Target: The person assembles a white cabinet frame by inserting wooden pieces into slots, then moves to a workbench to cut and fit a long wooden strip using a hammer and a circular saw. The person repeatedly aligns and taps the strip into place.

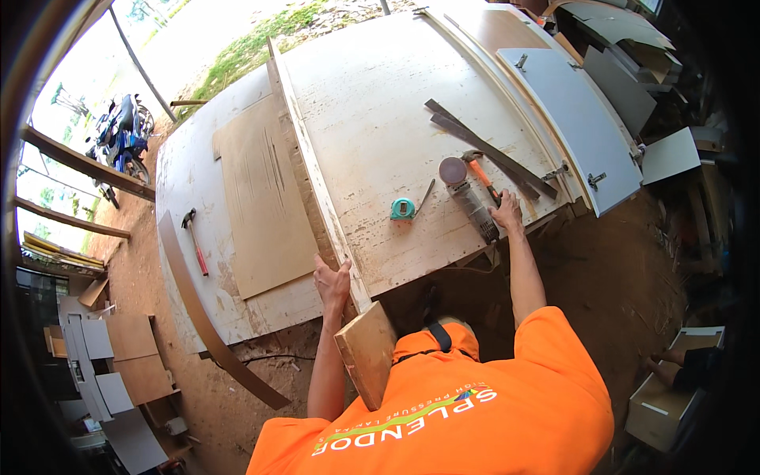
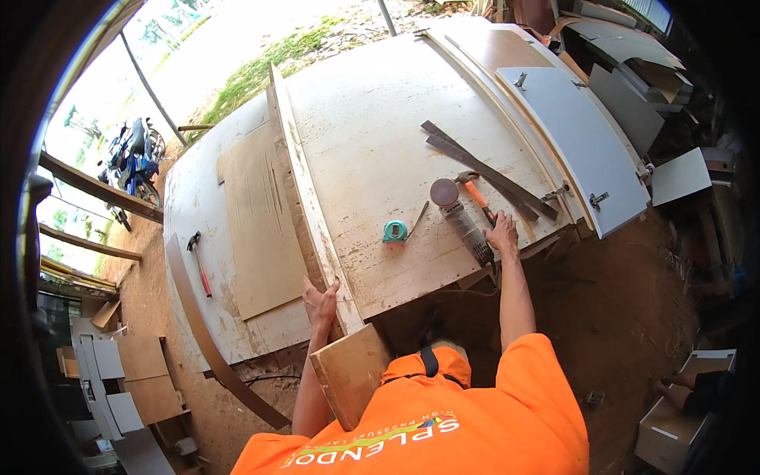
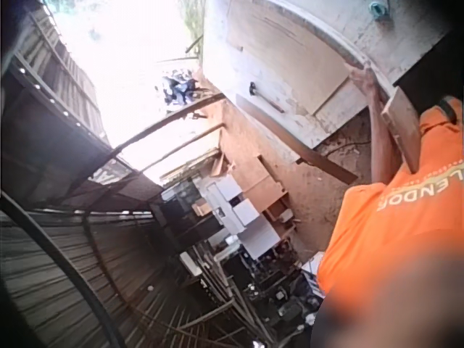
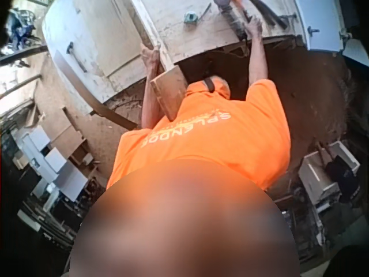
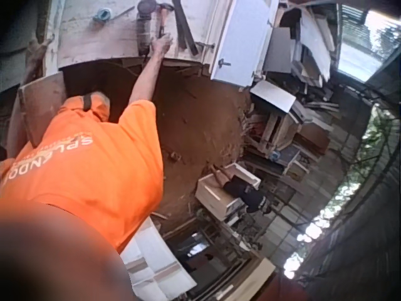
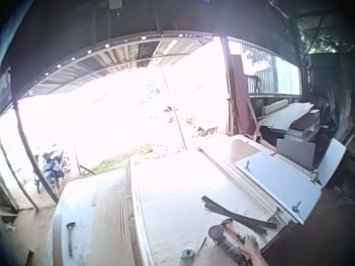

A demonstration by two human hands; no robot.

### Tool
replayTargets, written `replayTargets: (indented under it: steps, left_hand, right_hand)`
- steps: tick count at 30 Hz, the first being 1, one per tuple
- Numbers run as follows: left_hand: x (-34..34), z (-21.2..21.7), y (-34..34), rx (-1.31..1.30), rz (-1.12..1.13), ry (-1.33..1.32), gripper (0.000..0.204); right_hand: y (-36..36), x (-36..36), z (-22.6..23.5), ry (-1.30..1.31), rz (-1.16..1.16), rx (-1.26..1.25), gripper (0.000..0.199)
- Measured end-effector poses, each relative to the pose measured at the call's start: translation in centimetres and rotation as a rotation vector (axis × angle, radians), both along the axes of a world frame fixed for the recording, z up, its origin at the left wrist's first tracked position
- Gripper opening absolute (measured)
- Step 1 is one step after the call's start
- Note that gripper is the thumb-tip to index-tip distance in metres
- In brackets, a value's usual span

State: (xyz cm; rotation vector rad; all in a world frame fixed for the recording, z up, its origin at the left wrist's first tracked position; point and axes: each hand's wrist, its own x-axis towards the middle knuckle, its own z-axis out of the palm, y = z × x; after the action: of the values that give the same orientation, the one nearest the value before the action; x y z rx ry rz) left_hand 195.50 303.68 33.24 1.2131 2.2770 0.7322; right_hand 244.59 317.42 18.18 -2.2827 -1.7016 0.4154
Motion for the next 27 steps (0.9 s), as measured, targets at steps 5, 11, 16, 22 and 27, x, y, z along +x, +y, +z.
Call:
replayTargets:
  steps: [5, 11, 16, 22, 27]
  left_hand:
    - [0.4, -0.3, 0.6, 0.061, 0.015, -0.042, 0.077]
    - [0.3, -0.7, 1.2, 0.119, 0.012, -0.077, 0.065]
    - [0.0, -0.1, 1.3, 0.074, -0.021, -0.084, 0.081]
    - [-0.2, -0.9, 1.1, 0.101, 0.008, -0.090, 0.062]
    - [-0.6, -1.4, 0.8, 0.149, -0.006, -0.063, 0.063]
  right_hand:
    - [2.5, 2.5, 1.5, 0.173, 0.169, -0.041, 0.035]
    - [3.7, -0.4, 7.4, 0.622, -0.112, 0.128, 0.023]
    - [-1.9, -11.1, 13.9, 1.042, -0.230, 0.519, 0.036]
    - [-12.3, -22.6, 16.0, 1.457, -0.041, -0.120, 0.024]
    - [-15.7, -29.1, 12.0, 1.359, -0.083, -0.529, 0.027]
